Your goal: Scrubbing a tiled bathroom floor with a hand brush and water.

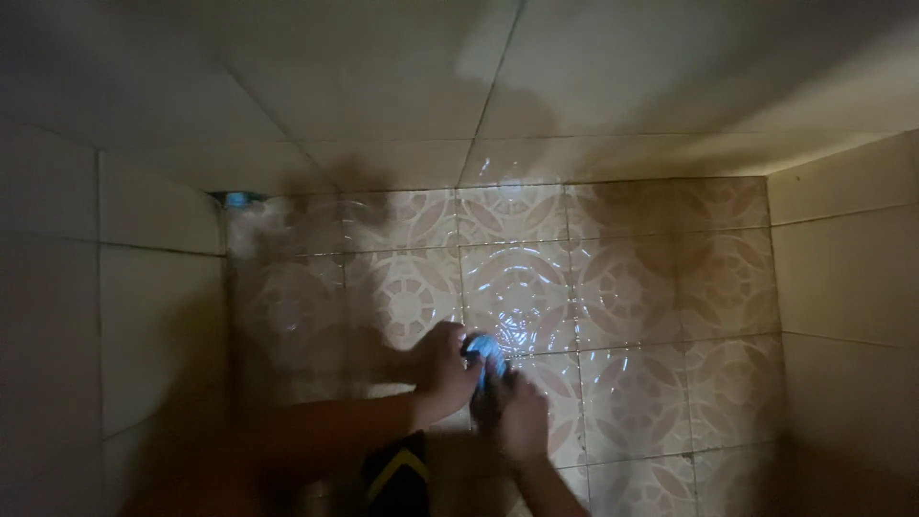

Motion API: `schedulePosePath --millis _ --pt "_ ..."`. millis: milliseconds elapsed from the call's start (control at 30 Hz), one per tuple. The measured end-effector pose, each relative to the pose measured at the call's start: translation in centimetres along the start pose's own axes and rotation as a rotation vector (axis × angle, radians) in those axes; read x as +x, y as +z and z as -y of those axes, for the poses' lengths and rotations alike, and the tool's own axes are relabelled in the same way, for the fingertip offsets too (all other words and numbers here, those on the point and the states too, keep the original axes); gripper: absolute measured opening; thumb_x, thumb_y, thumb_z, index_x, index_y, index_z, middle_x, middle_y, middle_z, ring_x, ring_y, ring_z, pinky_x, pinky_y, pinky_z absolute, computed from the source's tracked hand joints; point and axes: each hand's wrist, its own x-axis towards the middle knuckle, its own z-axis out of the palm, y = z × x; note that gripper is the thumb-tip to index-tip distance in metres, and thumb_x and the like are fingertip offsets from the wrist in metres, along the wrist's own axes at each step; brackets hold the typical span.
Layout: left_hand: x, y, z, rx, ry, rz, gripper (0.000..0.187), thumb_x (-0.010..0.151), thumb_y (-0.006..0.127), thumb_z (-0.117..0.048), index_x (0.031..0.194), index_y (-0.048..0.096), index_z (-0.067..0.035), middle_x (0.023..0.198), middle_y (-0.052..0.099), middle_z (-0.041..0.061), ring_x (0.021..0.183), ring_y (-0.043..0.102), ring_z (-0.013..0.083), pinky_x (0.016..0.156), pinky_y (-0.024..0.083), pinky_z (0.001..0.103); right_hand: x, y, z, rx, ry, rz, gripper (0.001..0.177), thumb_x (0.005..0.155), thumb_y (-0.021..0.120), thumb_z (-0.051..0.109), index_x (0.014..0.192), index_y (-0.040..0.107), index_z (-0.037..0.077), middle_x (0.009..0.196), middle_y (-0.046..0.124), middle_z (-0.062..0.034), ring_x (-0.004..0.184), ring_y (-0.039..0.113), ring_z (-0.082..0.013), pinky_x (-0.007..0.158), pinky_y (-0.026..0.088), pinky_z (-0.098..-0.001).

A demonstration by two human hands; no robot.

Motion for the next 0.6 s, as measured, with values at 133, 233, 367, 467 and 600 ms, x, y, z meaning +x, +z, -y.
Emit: schedulePosePath --millis 133,233,367,467,600 --pt "0.0 1.9 1.2 -0.244 -0.008 -0.073 0.059 0.083 0.076 -0.003 0.136 0.051 -0.005 0.13 0.057 0.014 0.099 0.076 0.0204 0.079 0.061 0.034 5.1 0.4 -2.9 -0.068 0.129 -0.051 0.081 0.092 0.071 0.042 0.162 0.031 0.035 0.09 0.056 -0.0167 0.072 0.058 -0.0393 0.059 0.047 -0.0524" --pt "0.8 2.2 1.6 -0.116 0.156 -0.147 0.067 0.079 0.077 -0.01 0.14 0.05 -0.006 0.135 0.055 0.018 0.092 0.075 0.0219 0.087 0.055 0.038 6.8 -1.8 -1.3 0.104 0.138 0.004 0.088 0.089 0.07 0.04 0.163 0.025 0.025 0.088 0.054 -0.0207 0.071 0.057 -0.0464 0.059 0.046 -0.0558" --pt "0.4 2.9 0.8 0.021 0.283 -0.046 0.087 0.077 0.084 -0.027 0.154 0.044 -0.018 0.147 0.042 0.026 0.132 0.045 0.0426 0.112 0.037 0.046 3.1 -1.2 -2.7 0.586 -0.105 -0.087 0.063 0.076 0.058 0.012 0.139 0.061 0.007 0.134 0.063 -0.0252 0.119 0.061 -0.0401 0.106 0.046 -0.048" --pt "-0.1 -2.9 -4.6 0.45 0.568 -0.089 0.07 0.064 0.09 -0.024 0.13 0.067 -0.022 0.115 0.068 0.013 0.099 0.061 0.0346 0.075 0.053 0.047 0.7 -2.0 -5.0 0.405 -0.17 -0.246 0.015 0.088 0.061 0.017 0.091 0.074 0.011 0.096 0.075 -0.011 0.097 0.068 -0.0277 0.101 0.049 -0.043" --pt "0.9 -6.5 -3.3 0.461 0.621 0.016 0.075 0.065 0.091 -0.01 0.132 0.058 -0.01 0.12 0.069 0.016 0.095 0.065 0.0353 0.079 0.053 0.049 -5.6 0.4 -10.9 -0.015 0.204 -0.372 0.047 0.075 0.074 0.036 0.109 0.069 0.004 0.116 0.07 -0.0215 0.103 0.064 -0.0452 0.09 0.051 -0.0556"
